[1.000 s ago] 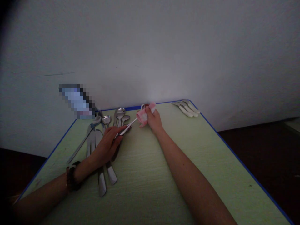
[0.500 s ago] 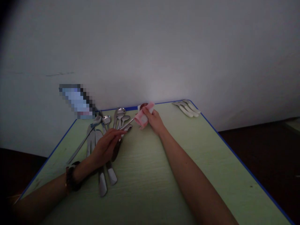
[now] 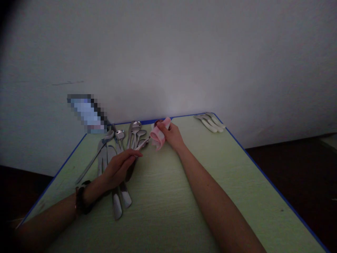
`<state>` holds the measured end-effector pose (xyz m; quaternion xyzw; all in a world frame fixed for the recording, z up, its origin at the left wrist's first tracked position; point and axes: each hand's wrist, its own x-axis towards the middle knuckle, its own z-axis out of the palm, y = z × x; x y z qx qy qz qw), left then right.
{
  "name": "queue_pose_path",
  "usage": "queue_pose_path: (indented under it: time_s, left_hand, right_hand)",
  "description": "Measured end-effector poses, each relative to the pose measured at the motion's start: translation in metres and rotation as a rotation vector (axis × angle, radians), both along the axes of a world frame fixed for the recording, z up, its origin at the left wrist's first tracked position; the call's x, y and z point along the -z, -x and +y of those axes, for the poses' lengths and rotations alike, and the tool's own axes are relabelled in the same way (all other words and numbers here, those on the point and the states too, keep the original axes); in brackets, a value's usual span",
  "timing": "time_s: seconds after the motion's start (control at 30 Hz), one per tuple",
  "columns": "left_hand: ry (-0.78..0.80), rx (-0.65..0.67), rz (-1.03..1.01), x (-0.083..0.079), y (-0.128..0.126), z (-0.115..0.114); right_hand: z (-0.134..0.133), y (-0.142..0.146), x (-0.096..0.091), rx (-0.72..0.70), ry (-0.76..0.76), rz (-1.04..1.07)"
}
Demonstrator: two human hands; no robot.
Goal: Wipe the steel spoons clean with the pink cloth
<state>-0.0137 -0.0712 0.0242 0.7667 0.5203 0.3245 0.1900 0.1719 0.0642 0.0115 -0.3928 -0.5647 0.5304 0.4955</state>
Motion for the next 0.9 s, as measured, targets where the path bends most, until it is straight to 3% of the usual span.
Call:
queue_pose_path:
  time_s: [0.13, 0.33, 0.5, 0.63, 0.73, 0.9]
  left_hand:
    - [0.025, 0.043, -0.011, 0.000, 0.001, 0.001]
    - [0.066, -0.041, -0.073, -0.002, 0.001, 0.000]
    - [0.060, -0.082, -0.083, -0.001, 0.001, 0.001]
    - [0.028, -0.079, -0.094, 0.001, 0.001, 0.002]
    - [0.009, -0.039, -0.077, 0.001, 0.002, 0.001]
    - [-0.070, 0.150, 0.008, -0.001, 0.003, -0.001]
  right_hand:
    - [0.003, 0.002, 0.005, 0.014, 0.097, 0.124]
    - [0.005, 0.000, 0.000, 0.011, 0.303, 0.326]
    - [0.008, -0.009, -0.002, -0.139, 0.351, 0.478]
    - [0.007, -0.011, 0.000, -0.278, 0.335, 0.464]
    - [0.005, -0.009, 0.001, -0.294, 0.315, 0.418]
    - [0.003, -0.007, -0.001, -0.297, 0.293, 0.385]
